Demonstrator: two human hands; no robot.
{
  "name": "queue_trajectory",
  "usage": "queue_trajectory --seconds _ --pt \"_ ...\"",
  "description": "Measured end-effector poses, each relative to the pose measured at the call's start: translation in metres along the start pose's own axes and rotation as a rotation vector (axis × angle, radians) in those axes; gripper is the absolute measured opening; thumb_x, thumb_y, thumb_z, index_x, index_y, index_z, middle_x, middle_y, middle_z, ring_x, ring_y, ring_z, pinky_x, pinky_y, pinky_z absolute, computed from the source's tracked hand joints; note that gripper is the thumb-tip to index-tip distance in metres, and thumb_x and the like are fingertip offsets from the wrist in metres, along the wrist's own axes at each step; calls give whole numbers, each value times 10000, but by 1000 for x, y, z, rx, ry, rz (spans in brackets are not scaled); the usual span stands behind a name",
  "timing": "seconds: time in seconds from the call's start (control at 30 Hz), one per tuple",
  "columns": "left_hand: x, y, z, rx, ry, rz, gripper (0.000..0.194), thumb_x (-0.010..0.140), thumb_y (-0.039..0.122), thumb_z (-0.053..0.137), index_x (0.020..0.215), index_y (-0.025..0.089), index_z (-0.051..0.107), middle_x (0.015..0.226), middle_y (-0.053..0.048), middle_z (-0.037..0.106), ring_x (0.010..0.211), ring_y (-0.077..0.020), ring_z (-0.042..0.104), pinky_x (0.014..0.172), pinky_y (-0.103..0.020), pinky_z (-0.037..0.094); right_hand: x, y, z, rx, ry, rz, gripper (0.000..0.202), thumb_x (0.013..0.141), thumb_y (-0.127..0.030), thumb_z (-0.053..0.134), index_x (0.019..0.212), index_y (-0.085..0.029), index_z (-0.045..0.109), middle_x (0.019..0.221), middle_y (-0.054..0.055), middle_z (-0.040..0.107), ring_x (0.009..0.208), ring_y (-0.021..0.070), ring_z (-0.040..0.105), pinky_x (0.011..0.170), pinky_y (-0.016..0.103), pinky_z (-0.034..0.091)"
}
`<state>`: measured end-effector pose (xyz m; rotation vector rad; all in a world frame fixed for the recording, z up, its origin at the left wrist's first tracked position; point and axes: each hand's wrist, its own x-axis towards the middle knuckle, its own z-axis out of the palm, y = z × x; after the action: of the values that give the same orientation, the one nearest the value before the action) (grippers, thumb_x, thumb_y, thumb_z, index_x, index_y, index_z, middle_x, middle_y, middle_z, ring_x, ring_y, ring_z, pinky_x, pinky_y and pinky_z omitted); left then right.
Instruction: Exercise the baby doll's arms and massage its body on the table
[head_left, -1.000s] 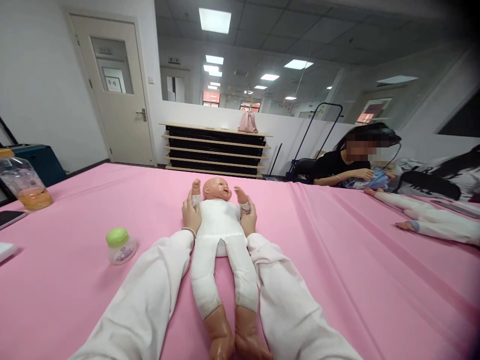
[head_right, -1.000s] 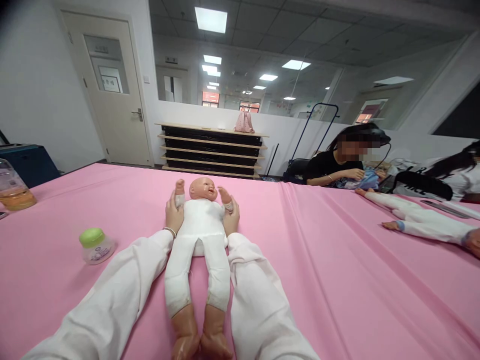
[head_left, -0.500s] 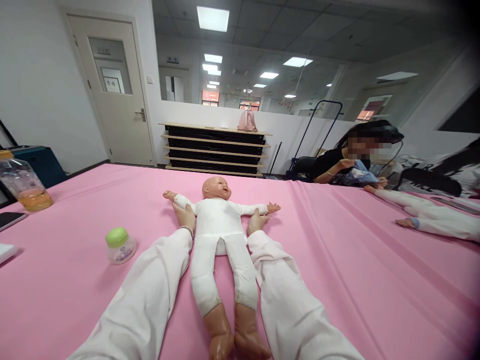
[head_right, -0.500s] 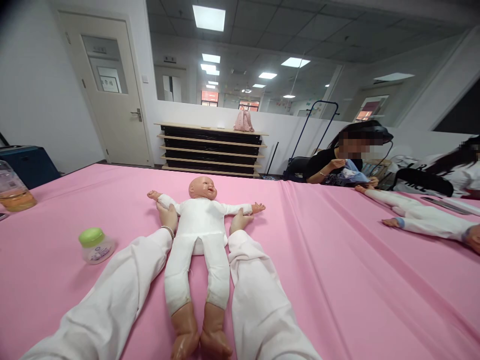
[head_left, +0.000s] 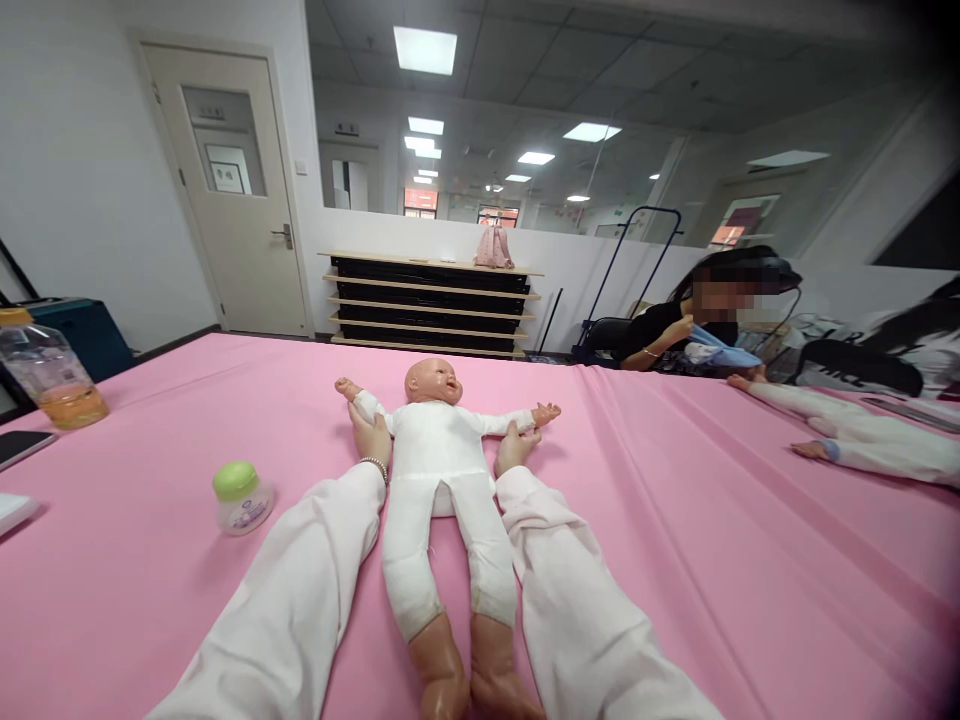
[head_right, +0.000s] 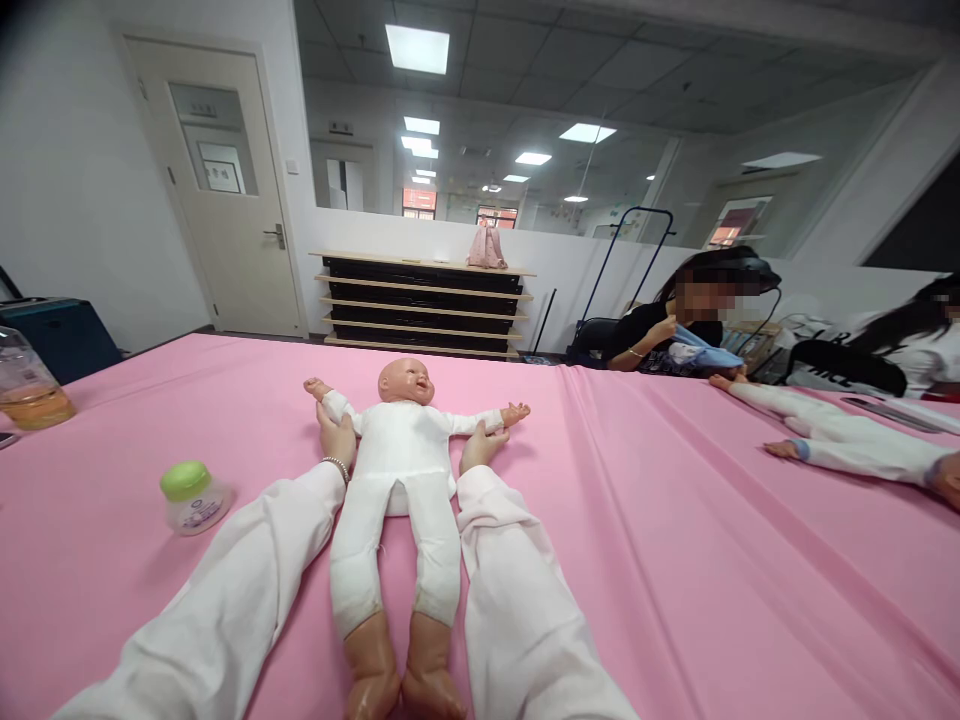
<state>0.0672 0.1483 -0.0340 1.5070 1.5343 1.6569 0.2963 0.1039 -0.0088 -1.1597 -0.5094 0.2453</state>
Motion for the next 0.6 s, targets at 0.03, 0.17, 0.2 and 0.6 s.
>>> queue_trajectory --seconds 0.03,0.17,0.2,0.6 --pt "-2 6 -2 -12 56 -72 680 865 248 358 1416 156 -29 1440 -155 258 1269 -286 364 985 -460 354 0 0 0 2 -7 39 600 730 -312 469 1270 -156 259 1354 150 361 1220 184 416 975 337 393" --pt "-6 27 -7 -72 101 -157 632 816 229 436 1395 194 187 1423 -104 317 1289 -273 333 1036 -434 300 2 2 -1 -19 -51 35 659 725 -366 489 1297 -160 235 1329 154 386 1172 198 460 947 350 411" --pt "-7 29 -8 -82 99 -161 628 812 226 437 1392 197 198 1423 -100 318 1288 -272 334 1036 -429 299 2 2 -1 -27 -74 -8 655 731 -376 486 1300 -165 239 1326 149 390 1174 196 455 953 350 403" --pt "-11 38 -4 80 111 96 604 806 164 418 1388 221 263 1194 -113 512 1122 -259 480 944 -403 394 -7 -17 4 -260 -633 -573 444 795 -194 407 1230 -230 490 1281 87 419 1191 186 415 986 381 367"
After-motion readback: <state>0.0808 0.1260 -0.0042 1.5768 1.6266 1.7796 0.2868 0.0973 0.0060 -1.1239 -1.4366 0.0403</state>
